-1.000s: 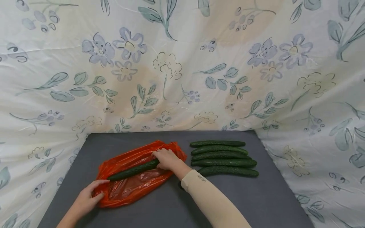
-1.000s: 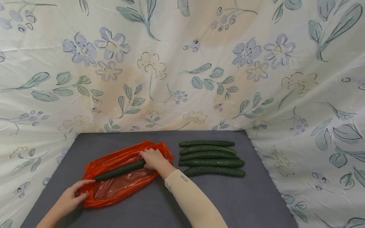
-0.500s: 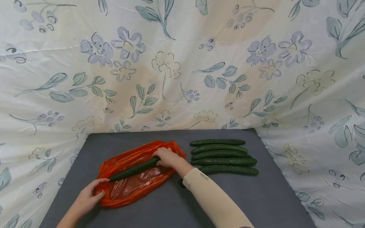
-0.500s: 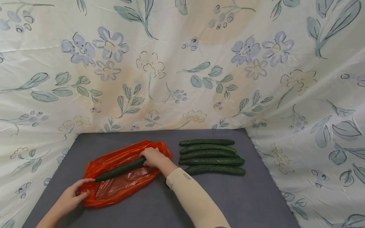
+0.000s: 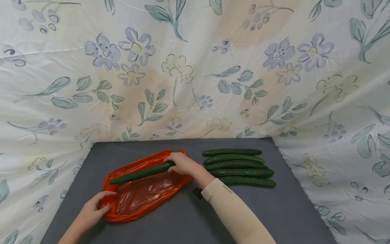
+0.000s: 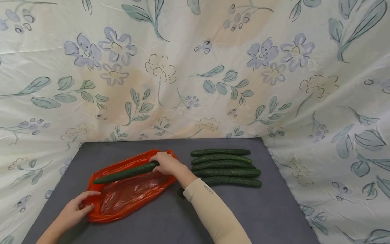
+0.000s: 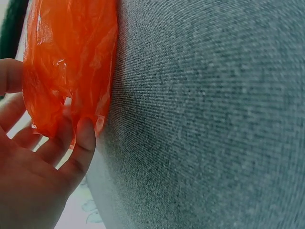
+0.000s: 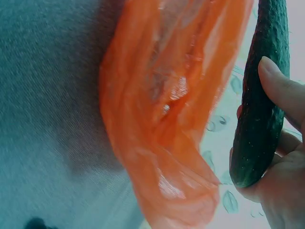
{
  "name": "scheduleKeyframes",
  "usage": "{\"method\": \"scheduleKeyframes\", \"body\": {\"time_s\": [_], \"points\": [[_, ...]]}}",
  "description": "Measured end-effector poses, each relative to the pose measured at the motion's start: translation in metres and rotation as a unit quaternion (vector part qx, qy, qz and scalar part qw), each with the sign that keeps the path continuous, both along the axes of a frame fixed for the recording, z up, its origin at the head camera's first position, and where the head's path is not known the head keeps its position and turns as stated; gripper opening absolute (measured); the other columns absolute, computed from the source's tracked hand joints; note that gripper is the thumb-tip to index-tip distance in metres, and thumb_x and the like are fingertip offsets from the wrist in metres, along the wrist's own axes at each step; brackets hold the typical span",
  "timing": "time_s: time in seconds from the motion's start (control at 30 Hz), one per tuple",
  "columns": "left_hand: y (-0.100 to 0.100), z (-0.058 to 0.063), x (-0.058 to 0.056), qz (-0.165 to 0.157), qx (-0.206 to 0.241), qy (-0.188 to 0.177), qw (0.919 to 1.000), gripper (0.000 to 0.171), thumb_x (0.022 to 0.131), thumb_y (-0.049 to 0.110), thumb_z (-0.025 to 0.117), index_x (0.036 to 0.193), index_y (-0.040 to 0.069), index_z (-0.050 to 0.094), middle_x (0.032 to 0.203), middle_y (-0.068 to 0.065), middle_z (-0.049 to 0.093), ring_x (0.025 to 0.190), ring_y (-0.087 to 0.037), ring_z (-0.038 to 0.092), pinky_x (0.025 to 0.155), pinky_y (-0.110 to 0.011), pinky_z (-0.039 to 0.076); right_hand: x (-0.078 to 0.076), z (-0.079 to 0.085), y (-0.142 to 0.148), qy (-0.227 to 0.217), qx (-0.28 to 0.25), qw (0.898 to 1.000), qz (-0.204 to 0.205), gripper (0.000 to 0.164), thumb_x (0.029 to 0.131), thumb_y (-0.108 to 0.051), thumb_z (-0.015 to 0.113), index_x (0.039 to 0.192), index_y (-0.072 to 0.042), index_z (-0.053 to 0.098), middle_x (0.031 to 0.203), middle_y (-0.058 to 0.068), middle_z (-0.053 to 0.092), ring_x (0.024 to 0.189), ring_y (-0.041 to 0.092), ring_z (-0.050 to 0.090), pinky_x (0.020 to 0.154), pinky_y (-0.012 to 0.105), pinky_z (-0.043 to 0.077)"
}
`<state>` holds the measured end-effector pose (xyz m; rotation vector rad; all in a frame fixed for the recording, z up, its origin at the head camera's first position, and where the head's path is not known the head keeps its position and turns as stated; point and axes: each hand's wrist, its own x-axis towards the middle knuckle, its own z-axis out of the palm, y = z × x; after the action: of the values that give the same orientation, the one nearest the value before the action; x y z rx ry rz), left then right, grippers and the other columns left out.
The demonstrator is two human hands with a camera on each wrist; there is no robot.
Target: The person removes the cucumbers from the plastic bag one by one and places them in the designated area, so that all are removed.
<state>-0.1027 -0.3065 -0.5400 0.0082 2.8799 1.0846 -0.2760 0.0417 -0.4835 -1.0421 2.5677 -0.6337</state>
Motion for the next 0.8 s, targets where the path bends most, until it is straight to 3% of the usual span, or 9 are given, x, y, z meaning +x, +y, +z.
{"method": "scheduleKeyframes", "body": {"time_s": [0.4,0.8], "points": [[0.0,-0.001,-0.002,-0.001,-0.002,-0.01,1.0,0.037,0.09,0.008,0.069,0.128,0.009,0.065,0.132,-0.019,0.06,0.107,-0.026,0.057,0.071,-0.024,0.049,0.0,0.028,0.038,0.012,-0.051,0.999,-0.006,0.047,0.094,-0.022,0.071,0.139,-0.016,0.062,0.136,0.003,0.061,0.127,0.022,0.056,0.104,0.04,0.048],[0.001,-0.003,-0.002,0.0,-0.002,-0.02,0.9998,0.04,0.09,0.008,0.068,0.129,0.009,0.064,0.133,-0.02,0.059,0.105,-0.024,0.057,0.071,-0.023,0.049,0.004,0.03,0.086,0.008,-0.098,0.995,-0.021,0.046,0.094,-0.021,0.071,0.139,-0.016,0.062,0.136,0.003,0.06,0.125,0.023,0.057,0.1,0.042,0.049]]}}
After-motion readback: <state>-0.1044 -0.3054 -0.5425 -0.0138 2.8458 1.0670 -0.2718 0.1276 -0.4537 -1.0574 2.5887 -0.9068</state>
